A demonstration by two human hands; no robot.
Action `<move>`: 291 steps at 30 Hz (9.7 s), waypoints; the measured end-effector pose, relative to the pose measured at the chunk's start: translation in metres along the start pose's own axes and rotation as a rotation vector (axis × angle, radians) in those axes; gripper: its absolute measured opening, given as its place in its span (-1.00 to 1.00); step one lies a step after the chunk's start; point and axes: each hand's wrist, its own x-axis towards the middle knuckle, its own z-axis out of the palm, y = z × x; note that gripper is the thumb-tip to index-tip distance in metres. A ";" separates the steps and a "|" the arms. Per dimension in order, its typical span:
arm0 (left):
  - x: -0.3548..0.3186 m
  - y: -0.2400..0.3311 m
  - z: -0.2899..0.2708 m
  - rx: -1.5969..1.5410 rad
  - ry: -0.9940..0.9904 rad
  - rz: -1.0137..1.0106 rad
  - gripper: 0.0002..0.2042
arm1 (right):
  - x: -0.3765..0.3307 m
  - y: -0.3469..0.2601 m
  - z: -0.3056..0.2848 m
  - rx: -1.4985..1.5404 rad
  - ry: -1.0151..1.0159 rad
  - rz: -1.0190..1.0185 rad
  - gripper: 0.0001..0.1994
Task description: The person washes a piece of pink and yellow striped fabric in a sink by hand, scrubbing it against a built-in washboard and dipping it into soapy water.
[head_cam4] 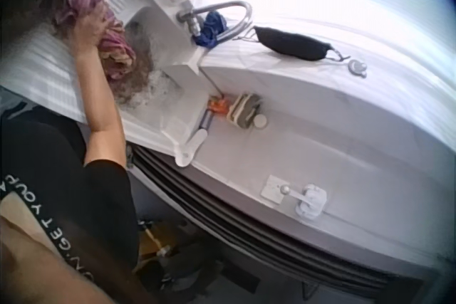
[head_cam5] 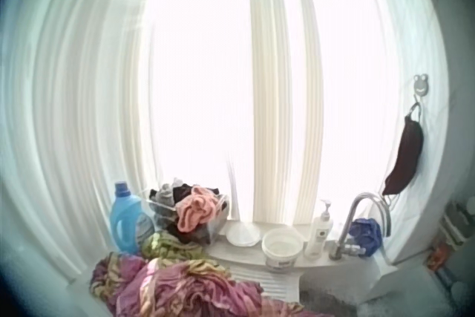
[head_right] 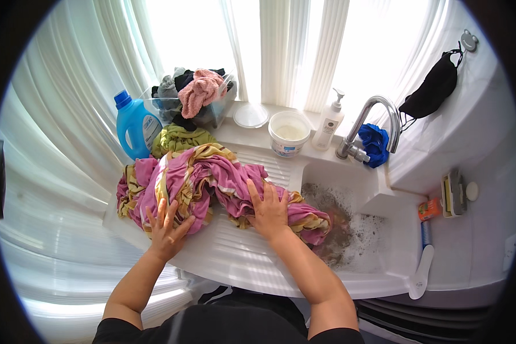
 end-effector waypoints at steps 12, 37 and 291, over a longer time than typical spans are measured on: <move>0.080 0.042 -0.052 -0.589 0.214 -0.020 -0.74 | 0.061 0.037 -0.030 0.577 -0.058 0.271 -0.32; 0.180 0.037 0.165 -0.194 -0.044 -0.342 -0.64 | 0.086 0.036 0.020 0.366 -0.118 0.330 -0.49; 0.119 0.070 0.060 -0.392 -0.179 0.142 -0.60 | 0.003 -0.010 -0.097 0.143 -0.490 -0.092 -0.31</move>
